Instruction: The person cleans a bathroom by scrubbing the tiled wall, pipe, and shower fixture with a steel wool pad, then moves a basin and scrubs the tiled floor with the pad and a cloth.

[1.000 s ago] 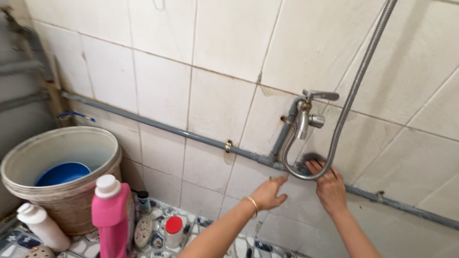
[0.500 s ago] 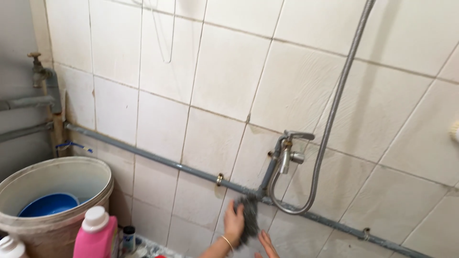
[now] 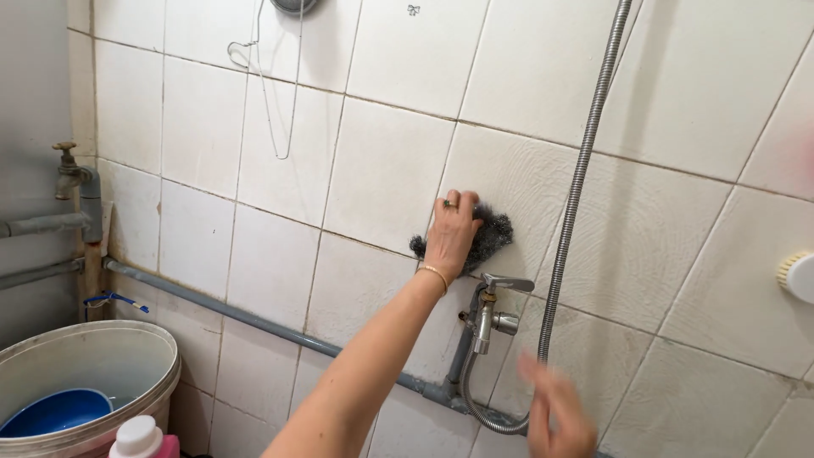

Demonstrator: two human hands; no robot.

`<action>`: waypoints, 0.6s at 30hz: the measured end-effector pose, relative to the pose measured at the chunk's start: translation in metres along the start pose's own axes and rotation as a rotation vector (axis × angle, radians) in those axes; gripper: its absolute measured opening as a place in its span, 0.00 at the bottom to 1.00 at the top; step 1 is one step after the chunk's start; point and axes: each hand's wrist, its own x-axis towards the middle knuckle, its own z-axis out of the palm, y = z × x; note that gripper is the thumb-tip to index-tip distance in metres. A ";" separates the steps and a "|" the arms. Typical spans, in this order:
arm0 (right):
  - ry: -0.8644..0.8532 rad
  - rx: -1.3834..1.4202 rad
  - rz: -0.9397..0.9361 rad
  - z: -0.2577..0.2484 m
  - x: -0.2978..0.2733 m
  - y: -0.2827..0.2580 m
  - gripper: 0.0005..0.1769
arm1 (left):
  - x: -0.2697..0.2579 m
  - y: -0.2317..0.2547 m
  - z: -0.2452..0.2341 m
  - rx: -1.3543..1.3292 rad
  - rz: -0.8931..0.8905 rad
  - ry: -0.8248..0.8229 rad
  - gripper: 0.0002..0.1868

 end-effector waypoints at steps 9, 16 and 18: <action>-0.328 -0.579 -0.001 0.029 0.213 0.030 0.33 | -0.036 -0.025 -0.009 0.472 0.504 -0.248 0.43; -0.271 -0.686 -0.044 0.028 0.211 0.053 0.29 | 0.039 -0.011 -0.007 0.351 0.328 -0.017 0.43; -0.273 -0.707 -0.069 0.024 0.208 0.053 0.30 | -0.038 -0.010 -0.010 0.336 0.310 -0.090 0.44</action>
